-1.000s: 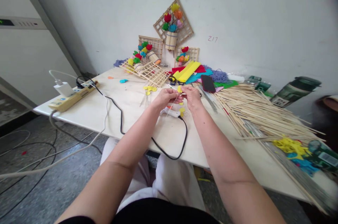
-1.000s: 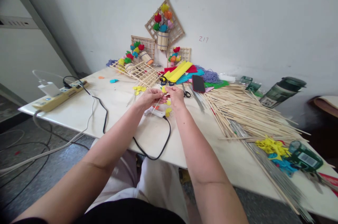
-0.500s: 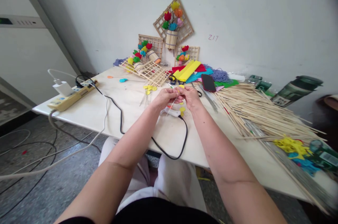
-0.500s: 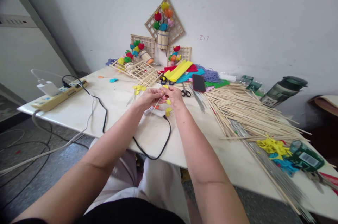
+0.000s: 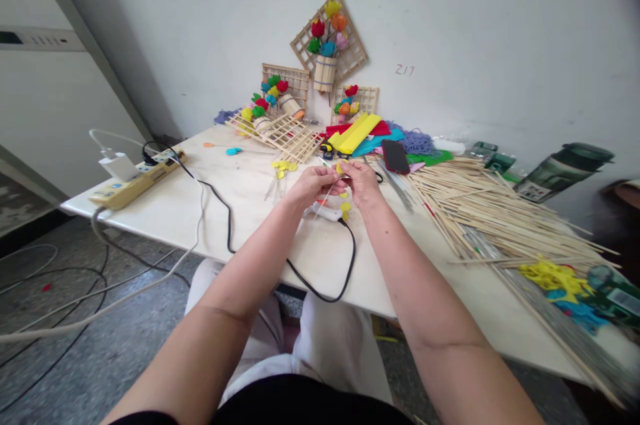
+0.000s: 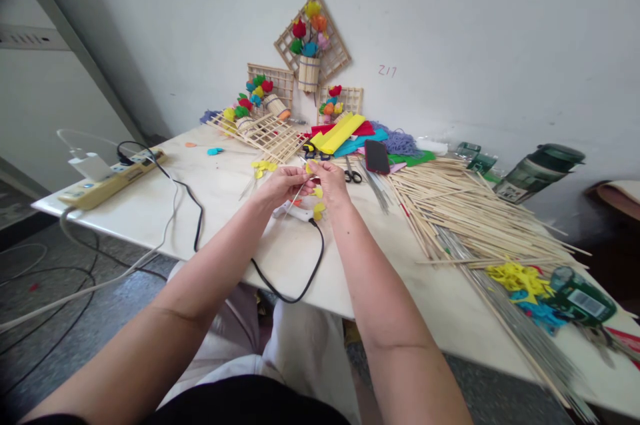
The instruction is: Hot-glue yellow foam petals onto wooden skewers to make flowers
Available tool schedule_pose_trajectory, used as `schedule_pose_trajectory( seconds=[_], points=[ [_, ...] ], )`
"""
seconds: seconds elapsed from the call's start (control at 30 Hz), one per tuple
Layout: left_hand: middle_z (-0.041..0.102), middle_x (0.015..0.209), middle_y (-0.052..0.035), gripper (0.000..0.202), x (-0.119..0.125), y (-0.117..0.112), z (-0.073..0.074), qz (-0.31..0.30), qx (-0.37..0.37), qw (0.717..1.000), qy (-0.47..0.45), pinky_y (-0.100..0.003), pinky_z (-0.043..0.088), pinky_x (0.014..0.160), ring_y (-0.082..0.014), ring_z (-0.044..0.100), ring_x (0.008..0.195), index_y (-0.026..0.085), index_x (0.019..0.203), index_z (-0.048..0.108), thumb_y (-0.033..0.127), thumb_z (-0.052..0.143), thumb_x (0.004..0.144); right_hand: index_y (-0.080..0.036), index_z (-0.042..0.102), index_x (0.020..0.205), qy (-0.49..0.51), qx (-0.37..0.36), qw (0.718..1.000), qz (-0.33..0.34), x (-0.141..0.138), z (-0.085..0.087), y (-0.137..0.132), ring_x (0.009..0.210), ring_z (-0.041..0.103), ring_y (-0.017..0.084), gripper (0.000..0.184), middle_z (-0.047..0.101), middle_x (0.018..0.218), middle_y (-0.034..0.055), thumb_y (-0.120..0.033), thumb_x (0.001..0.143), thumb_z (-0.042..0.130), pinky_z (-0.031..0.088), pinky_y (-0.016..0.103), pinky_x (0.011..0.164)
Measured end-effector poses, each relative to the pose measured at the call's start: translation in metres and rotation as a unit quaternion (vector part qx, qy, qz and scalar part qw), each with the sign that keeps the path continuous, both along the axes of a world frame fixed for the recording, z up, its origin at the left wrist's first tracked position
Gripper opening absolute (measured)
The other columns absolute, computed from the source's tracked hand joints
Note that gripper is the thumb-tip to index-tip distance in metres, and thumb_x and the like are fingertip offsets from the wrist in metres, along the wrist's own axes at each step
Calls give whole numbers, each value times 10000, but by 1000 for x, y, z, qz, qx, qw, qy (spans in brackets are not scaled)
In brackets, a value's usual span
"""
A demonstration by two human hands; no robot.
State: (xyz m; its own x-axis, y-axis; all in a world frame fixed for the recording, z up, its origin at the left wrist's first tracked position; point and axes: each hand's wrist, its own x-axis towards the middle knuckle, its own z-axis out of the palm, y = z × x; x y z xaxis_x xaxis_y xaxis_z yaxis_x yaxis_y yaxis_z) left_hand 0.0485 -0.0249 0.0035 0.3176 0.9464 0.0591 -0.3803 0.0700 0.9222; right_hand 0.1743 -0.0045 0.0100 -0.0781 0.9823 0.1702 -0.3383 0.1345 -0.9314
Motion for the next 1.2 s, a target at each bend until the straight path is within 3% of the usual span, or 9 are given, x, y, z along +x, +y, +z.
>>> schedule_pose_trajectory(
  seconds=[0.13, 0.27, 0.43, 0.57, 0.7, 0.83, 0.97, 1.2],
  points=[
    [682, 647, -54, 113, 2, -1, 0, 0, 0, 1000, 7, -184, 503, 537, -116, 650, 555, 91, 692, 616, 167, 700, 694, -171, 536, 515, 5, 2, 1000, -13, 0, -1, 0, 432, 452, 70, 286, 558, 504, -30, -341, 536, 764, 378, 214, 422],
    [683, 662, -56, 131, 1, -1, 1, 18, 12, 1000, -9, -201, 491, 555, -110, 638, 552, 103, 707, 614, 192, 707, 680, -171, 589, 638, -9, -5, 1000, -5, -2, -2, 0, 475, 499, 87, 334, 611, 599, -7, -484, 622, 701, 395, 221, 432],
    [676, 695, -22, 202, -6, 5, 0, 161, 62, 982, -71, -230, 482, 640, -104, 629, 627, 143, 756, 632, 276, 732, 642, -169, 615, 735, -50, -29, 998, -6, -3, -4, -1, 558, 561, 90, 397, 662, 715, 23, -562, 678, 636, 400, 185, 444],
    [653, 743, 15, 242, -8, 9, -1, 252, 70, 962, -74, -221, 456, 663, -86, 603, 683, 169, 738, 639, 311, 765, 588, -160, 618, 720, -88, -38, 994, 60, -7, -3, -8, 577, 592, 101, 344, 674, 704, 44, -502, 705, 646, 402, 184, 460],
    [628, 726, 21, 280, -5, 10, -1, 262, 53, 961, -78, -221, 432, 621, -85, 578, 653, 169, 726, 626, 340, 776, 562, -160, 622, 723, -121, -16, 987, 109, -15, 0, -18, 580, 615, 107, 256, 674, 667, 29, -407, 696, 685, 416, 190, 490],
    [638, 748, -2, 288, -5, 10, -1, 249, 57, 963, -82, -214, 428, 615, -102, 585, 697, 162, 740, 627, 319, 775, 549, -153, 608, 678, -142, 1, 987, 71, -20, 1, -23, 444, 544, 70, 180, 605, 533, -22, -313, 680, 691, 389, 179, 449],
    [662, 823, -30, 312, -10, 13, -2, 228, 64, 966, -100, -239, 461, 676, -139, 602, 811, 165, 798, 635, 333, 750, 562, -150, 599, 650, -144, 3, 988, 54, -16, 3, -20, 427, 551, 71, 182, 607, 529, -19, -304, 669, 693, 359, 169, 405],
    [658, 811, -41, 331, -19, 19, -5, 275, 72, 955, -83, -272, 466, 723, -158, 610, 848, 160, 764, 618, 428, 718, 597, -141, 620, 636, -179, 9, 979, 99, -11, 6, -21, 402, 542, 72, 124, 617, 504, -5, -239, 643, 696, 369, 161, 381]
  ],
)
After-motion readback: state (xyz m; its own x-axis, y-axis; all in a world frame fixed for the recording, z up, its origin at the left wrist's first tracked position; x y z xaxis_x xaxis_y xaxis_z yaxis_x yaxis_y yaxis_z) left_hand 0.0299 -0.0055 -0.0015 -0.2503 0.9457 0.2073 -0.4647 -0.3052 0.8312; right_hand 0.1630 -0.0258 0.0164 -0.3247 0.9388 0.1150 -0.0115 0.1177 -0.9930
